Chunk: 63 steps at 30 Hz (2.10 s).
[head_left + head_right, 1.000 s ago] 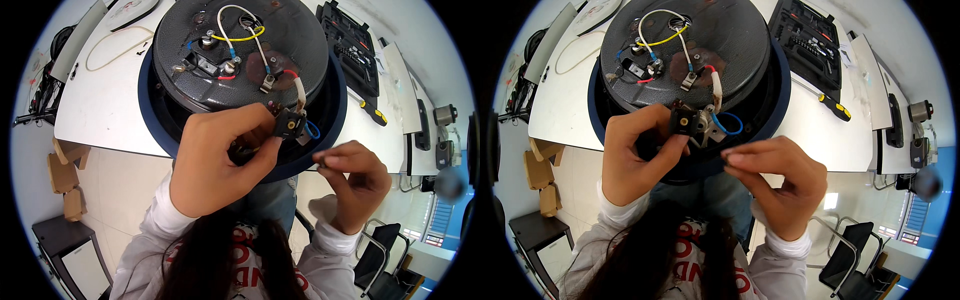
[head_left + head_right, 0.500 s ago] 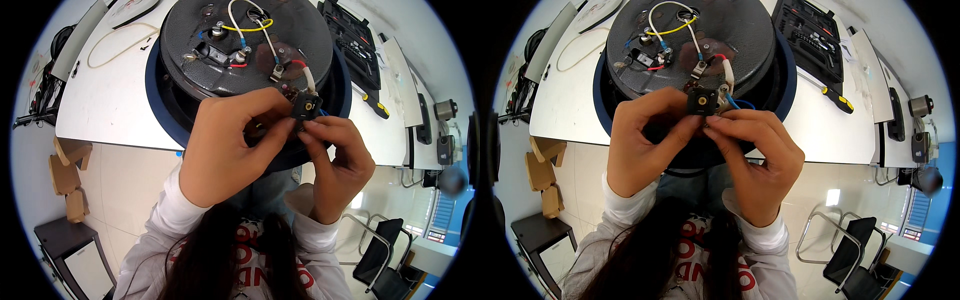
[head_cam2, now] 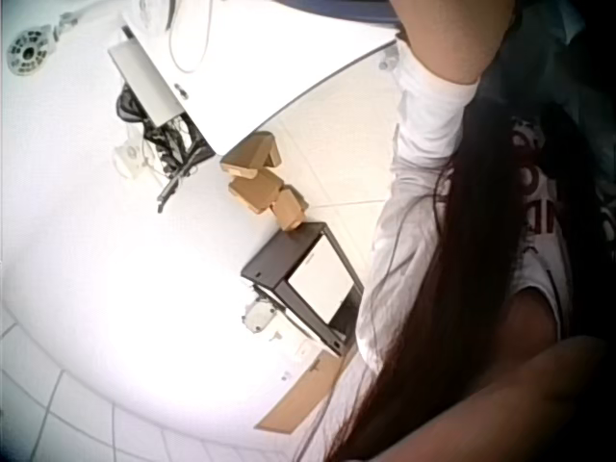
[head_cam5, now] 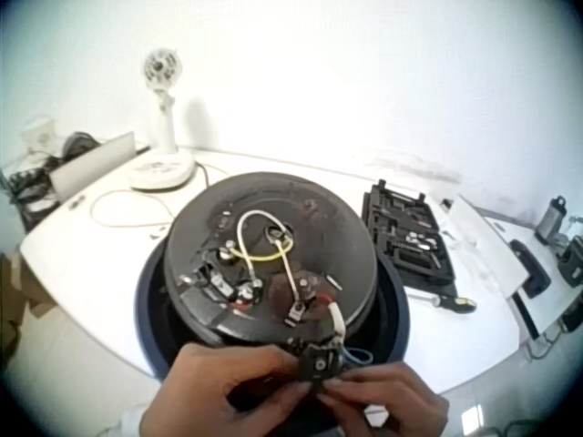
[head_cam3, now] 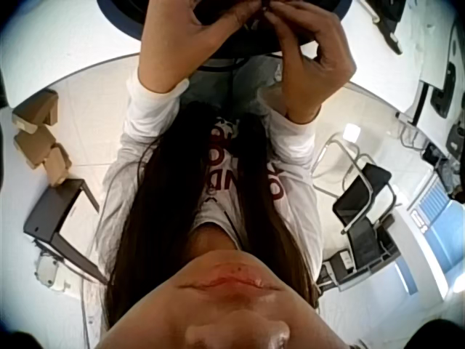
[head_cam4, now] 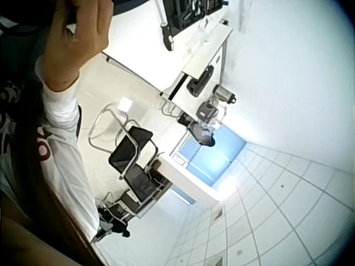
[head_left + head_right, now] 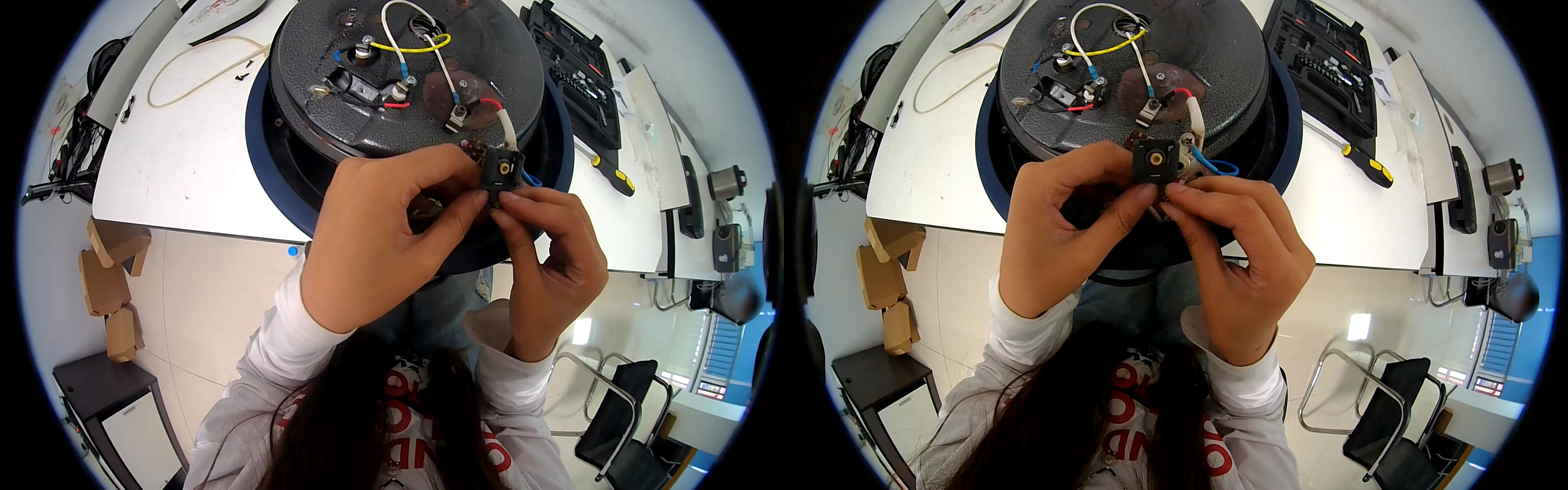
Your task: The person repairs a speaker by connecting wires to the terminal, tightening screws with a screwdriver, and reattaching the speaker cone. The person uses a screwdriver to secure the connections and then places the cone back onto the speaker frame.
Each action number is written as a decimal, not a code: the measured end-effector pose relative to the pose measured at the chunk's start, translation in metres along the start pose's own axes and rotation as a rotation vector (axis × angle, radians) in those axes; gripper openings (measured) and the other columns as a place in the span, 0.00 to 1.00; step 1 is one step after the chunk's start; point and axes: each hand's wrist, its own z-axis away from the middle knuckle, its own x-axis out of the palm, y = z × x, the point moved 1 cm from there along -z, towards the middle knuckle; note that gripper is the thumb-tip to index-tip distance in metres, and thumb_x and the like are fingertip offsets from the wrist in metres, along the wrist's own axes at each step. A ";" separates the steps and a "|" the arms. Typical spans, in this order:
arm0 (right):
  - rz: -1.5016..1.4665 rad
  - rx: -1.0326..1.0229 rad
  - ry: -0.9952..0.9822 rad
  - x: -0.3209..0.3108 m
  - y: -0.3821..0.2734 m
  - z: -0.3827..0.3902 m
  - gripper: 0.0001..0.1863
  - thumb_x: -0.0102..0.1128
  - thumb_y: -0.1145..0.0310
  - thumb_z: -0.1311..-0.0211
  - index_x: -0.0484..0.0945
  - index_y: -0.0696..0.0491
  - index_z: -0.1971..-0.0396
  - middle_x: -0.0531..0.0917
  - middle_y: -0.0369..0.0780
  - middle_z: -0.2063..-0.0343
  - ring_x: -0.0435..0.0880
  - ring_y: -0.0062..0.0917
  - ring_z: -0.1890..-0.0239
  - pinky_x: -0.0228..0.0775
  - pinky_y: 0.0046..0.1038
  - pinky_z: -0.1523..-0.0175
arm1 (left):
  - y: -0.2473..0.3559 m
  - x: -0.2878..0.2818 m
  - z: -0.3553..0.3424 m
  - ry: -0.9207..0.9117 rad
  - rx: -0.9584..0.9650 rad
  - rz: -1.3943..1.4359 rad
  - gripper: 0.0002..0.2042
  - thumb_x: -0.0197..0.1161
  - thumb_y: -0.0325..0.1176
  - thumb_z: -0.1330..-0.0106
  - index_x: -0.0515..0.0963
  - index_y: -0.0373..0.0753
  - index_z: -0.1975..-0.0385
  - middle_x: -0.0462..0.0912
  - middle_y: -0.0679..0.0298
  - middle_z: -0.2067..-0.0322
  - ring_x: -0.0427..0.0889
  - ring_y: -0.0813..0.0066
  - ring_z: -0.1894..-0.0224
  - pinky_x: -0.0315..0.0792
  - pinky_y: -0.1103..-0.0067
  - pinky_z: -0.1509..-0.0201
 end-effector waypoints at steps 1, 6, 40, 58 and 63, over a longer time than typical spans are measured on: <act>0.002 -0.001 -0.002 0.000 0.000 0.000 0.10 0.65 0.84 0.60 0.80 0.58 0.73 0.80 0.40 0.73 0.80 0.25 0.70 0.70 0.20 0.66 | 0.000 0.000 0.000 0.001 0.002 -0.004 0.04 0.59 0.24 0.46 0.76 0.33 0.72 0.79 0.57 0.80 0.79 0.65 0.81 0.69 0.82 0.76; 0.105 -0.069 0.035 0.002 -0.001 0.001 0.10 0.66 0.84 0.60 0.80 0.58 0.73 0.80 0.40 0.73 0.80 0.25 0.70 0.70 0.20 0.67 | -0.001 0.001 0.000 -0.001 0.013 0.013 0.04 0.59 0.24 0.46 0.77 0.33 0.71 0.79 0.58 0.80 0.78 0.68 0.83 0.68 0.82 0.78; 0.355 0.057 0.048 -0.005 -0.015 0.007 0.06 0.60 0.84 0.52 0.75 0.60 0.73 0.75 0.39 0.73 0.77 0.20 0.72 0.75 0.20 0.71 | 0.011 0.006 -0.001 -0.060 -0.063 -0.055 0.05 0.61 0.26 0.48 0.79 0.34 0.72 0.80 0.58 0.80 0.80 0.66 0.80 0.69 0.81 0.77; 0.204 -0.050 0.169 -0.002 0.002 0.019 0.10 0.64 0.83 0.56 0.77 0.58 0.71 0.78 0.41 0.72 0.79 0.27 0.72 0.69 0.20 0.70 | 0.020 0.018 0.009 -0.015 -0.155 0.034 0.09 0.63 0.20 0.49 0.78 0.29 0.67 0.82 0.61 0.74 0.79 0.81 0.71 0.70 0.86 0.66; 0.151 -0.002 0.165 -0.007 -0.002 0.025 0.09 0.59 0.85 0.52 0.74 0.60 0.69 0.78 0.44 0.68 0.80 0.25 0.67 0.72 0.20 0.63 | 0.017 0.020 0.012 0.015 -0.088 -0.058 0.09 0.64 0.18 0.50 0.78 0.29 0.68 0.82 0.61 0.74 0.80 0.80 0.71 0.71 0.86 0.66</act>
